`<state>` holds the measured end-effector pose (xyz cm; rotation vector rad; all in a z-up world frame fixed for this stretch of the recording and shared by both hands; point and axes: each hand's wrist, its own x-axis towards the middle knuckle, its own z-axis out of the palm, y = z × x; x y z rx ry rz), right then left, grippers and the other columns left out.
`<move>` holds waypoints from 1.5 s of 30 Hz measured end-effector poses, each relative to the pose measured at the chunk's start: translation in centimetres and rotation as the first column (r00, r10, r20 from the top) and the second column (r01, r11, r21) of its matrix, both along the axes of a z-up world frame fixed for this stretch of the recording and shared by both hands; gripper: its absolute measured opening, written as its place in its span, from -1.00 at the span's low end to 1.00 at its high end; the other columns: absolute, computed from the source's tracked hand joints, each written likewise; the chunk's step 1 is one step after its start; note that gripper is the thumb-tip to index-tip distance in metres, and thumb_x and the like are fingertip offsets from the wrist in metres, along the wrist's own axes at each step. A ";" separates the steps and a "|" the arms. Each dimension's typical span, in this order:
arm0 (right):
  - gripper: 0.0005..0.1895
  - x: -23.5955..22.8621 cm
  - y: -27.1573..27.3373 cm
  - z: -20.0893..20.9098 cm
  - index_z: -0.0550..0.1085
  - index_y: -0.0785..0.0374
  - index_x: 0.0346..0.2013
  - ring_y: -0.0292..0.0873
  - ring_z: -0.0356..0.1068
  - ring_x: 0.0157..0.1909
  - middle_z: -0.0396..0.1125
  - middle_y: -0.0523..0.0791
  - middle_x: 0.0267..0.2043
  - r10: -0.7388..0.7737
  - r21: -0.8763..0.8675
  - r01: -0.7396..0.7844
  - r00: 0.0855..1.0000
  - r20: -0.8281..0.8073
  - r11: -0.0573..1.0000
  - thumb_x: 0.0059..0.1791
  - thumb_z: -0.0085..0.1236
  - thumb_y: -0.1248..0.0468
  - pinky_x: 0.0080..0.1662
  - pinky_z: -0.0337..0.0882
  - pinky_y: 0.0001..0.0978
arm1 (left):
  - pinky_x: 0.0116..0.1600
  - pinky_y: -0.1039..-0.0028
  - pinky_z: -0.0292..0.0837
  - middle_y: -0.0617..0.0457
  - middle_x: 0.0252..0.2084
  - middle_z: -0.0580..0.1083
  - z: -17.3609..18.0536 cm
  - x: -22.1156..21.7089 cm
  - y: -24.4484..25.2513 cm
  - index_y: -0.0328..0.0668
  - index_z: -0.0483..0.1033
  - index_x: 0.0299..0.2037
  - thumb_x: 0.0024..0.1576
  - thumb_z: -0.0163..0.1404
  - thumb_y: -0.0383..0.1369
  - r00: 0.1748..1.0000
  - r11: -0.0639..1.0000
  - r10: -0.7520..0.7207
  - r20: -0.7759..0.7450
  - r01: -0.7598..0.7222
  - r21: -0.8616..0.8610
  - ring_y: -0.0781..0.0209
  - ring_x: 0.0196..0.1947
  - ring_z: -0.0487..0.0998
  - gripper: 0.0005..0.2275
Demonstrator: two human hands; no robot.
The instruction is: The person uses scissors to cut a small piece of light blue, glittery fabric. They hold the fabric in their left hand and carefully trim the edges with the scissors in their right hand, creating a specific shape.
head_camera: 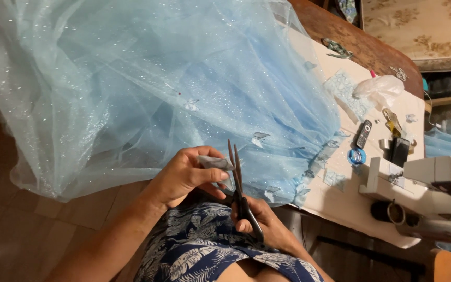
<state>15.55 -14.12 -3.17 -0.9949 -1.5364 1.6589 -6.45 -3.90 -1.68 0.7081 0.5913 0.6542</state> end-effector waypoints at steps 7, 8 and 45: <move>-0.57 -1.9 0.7 -0.5 0.41 0.18 -0.36 -0.32 0.13 -0.48 0.21 -0.24 -0.49 0.026 -0.011 -0.025 0.999 0.046 1.000 -0.03 0.16 -0.14 -0.38 0.17 -0.48 | -0.43 0.30 0.70 -0.15 -0.36 0.50 0.4 -1.5 -1.0 -0.51 0.58 -0.28 0.02 0.16 -0.49 0.983 0.981 0.184 0.009 -0.184 0.068 0.06 -0.43 0.57 -0.84; -0.49 -2.4 0.8 0.0 0.39 0.17 -0.34 -0.32 0.14 -0.47 0.22 -0.22 -0.48 0.053 -0.025 -0.052 0.998 0.032 0.998 -0.05 0.14 -0.23 -0.37 0.17 -0.47 | -0.39 0.29 0.71 -0.17 -0.35 0.52 0.0 -1.7 -1.1 -0.51 0.56 -0.27 0.04 0.14 -0.48 0.976 0.972 0.214 0.027 -0.216 0.090 0.02 -0.37 0.59 -0.83; -0.40 1.8 2.1 0.3 0.36 0.17 -0.29 -0.29 0.20 -0.49 0.24 -0.20 -0.48 0.152 0.024 -0.155 0.983 0.099 0.988 -0.09 0.09 -0.33 -0.39 0.30 -0.42 | -0.18 0.46 0.59 -0.09 -0.35 0.62 1.2 2.5 -1.1 -0.45 0.62 -0.22 -0.02 0.11 -0.51 0.951 0.954 0.257 -0.171 -0.222 0.200 0.18 -0.36 0.62 -0.81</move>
